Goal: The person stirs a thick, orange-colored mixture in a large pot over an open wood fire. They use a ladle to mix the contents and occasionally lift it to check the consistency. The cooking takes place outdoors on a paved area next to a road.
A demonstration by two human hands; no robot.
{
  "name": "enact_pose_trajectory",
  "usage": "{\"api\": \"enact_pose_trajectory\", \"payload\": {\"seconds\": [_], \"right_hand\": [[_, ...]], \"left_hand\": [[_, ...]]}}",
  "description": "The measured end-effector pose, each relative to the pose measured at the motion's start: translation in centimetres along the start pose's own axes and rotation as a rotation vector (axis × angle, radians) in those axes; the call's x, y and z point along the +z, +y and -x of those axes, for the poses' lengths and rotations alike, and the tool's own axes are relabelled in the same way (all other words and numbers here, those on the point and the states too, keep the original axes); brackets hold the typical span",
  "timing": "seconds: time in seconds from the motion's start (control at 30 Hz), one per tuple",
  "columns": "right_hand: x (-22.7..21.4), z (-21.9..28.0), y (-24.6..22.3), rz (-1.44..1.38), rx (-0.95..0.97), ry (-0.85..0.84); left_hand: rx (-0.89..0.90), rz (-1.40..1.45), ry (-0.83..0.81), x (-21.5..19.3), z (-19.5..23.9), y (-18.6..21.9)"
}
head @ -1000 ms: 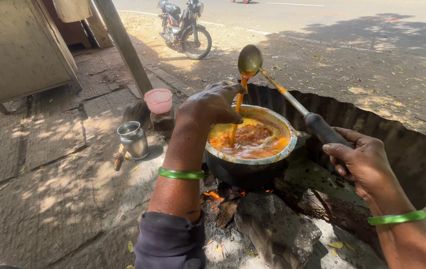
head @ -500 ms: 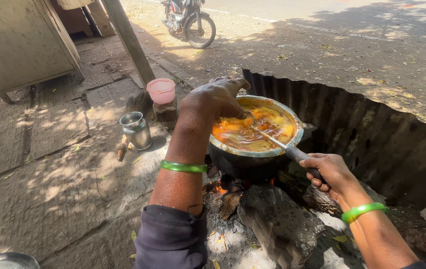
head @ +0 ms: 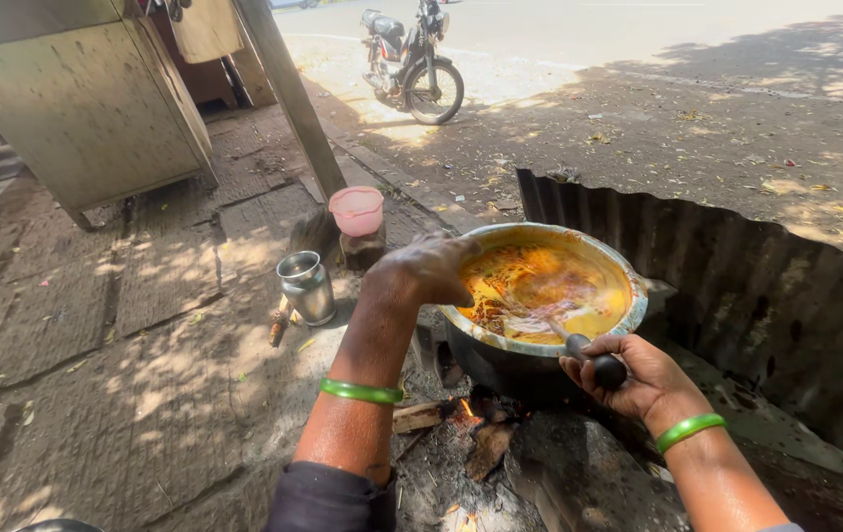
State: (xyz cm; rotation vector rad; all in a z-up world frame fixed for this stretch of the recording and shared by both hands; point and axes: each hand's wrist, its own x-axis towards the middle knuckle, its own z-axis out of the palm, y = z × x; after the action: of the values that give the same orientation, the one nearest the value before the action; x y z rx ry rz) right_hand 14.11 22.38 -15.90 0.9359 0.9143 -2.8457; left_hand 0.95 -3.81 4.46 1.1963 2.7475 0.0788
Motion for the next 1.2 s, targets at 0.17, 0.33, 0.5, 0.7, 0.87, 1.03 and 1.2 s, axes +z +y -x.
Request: {"api": "enact_pose_trajectory", "payload": {"seconds": [0.17,0.33,0.5,0.7,0.87,1.03,1.2], "right_hand": [[-1.5,-2.6,0.9,-0.111,-0.021,-0.106],[-2.8,-0.2,1.9,-0.053,-0.034,-0.143],[-2.5,4.9,1.2,0.020,-0.065,-0.173],[-0.8,10.5,0.0,0.290,-0.281,-0.166],[0.3,13.0,-0.9,0.474,-0.463,-0.046],[0.8,14.4,-1.8,0.551,-0.563,0.051],[2.1,15.6,-1.5,0.633,-0.646,0.157]], "left_hand": [[-0.018,0.027,-0.020,0.5,0.4,-1.1],[0.010,0.024,0.031,-0.3,0.2,-0.2],[0.094,0.149,0.047,-2.5,0.8,1.8],[0.082,0.169,0.177,-4.1,2.9,4.0],[0.104,0.099,0.173,-4.9,3.5,4.6],[0.092,0.209,0.146,-4.7,3.5,4.3],[0.102,0.142,0.221,-4.4,3.3,4.4]]}}
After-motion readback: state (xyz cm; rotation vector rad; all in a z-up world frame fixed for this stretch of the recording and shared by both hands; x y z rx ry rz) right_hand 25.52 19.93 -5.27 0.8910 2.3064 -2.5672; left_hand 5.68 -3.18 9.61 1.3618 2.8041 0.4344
